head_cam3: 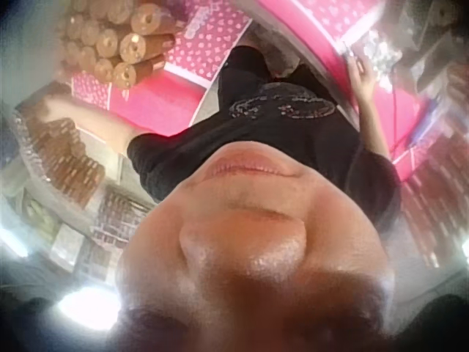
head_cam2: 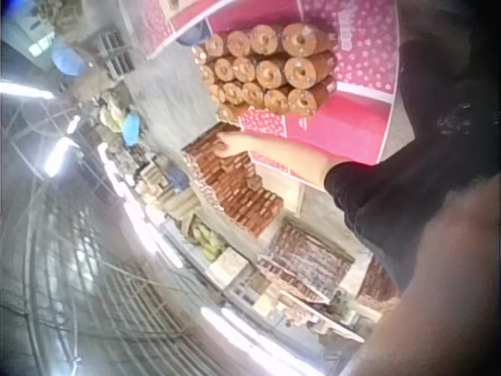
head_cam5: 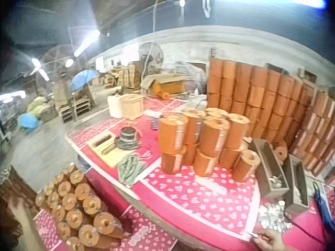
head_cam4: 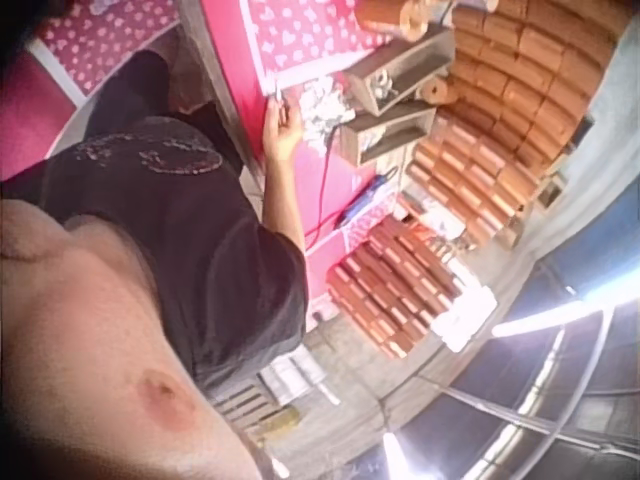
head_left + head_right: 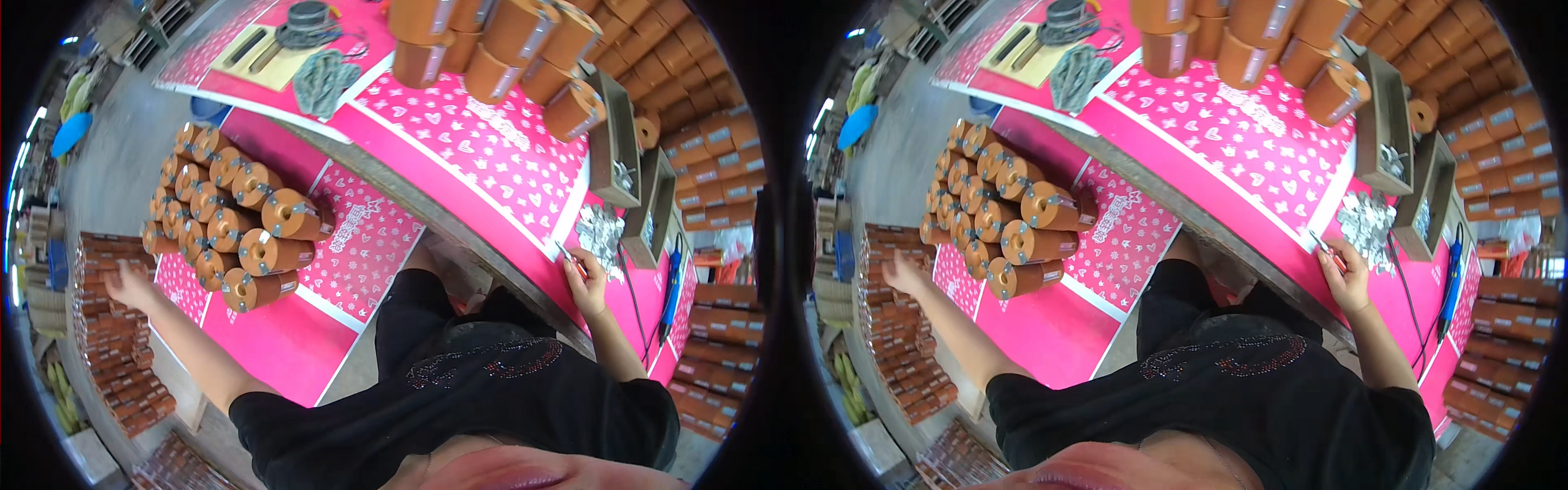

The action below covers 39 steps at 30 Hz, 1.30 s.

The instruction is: Assembling small metal components onto cylindrical parts at a workbench.

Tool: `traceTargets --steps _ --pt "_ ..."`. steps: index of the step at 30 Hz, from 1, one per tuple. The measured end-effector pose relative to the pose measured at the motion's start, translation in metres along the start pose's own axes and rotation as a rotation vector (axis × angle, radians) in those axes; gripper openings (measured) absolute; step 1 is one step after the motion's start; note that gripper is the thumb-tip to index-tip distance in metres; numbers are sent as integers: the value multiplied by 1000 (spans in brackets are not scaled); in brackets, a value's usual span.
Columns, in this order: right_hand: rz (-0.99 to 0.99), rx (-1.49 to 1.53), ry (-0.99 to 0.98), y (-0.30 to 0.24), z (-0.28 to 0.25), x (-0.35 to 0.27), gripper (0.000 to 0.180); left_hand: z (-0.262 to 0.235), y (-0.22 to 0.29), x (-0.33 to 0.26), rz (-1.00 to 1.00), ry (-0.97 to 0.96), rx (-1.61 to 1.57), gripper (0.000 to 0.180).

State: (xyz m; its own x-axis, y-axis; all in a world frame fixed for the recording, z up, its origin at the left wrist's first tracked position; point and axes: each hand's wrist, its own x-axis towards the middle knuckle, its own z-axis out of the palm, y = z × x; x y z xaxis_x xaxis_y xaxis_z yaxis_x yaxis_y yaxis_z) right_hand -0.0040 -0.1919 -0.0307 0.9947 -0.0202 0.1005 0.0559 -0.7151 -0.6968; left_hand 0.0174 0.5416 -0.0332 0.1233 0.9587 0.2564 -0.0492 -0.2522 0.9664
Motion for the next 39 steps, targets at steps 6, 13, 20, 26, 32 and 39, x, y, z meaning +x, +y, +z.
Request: traceTargets --steps 6,13,20,26,32,39 --pt "-130 172 73 20 7 -6 17 132 190 -160 605 -711 -287 44" --pt "-135 352 120 25 6 -5 17 251 243 -354 995 -1105 -345 41" --pt "-164 478 142 29 6 3 17 300 200 -553 1044 -1557 -104 44" --pt "-171 511 179 35 9 4 19 310 186 -594 896 -1326 88 50" --pt "-159 535 135 34 9 4 19 237 210 -549 776 -1403 -8 44" --pt "-28 914 212 47 11 5 16 115 198 -506 692 -1577 -7 40"
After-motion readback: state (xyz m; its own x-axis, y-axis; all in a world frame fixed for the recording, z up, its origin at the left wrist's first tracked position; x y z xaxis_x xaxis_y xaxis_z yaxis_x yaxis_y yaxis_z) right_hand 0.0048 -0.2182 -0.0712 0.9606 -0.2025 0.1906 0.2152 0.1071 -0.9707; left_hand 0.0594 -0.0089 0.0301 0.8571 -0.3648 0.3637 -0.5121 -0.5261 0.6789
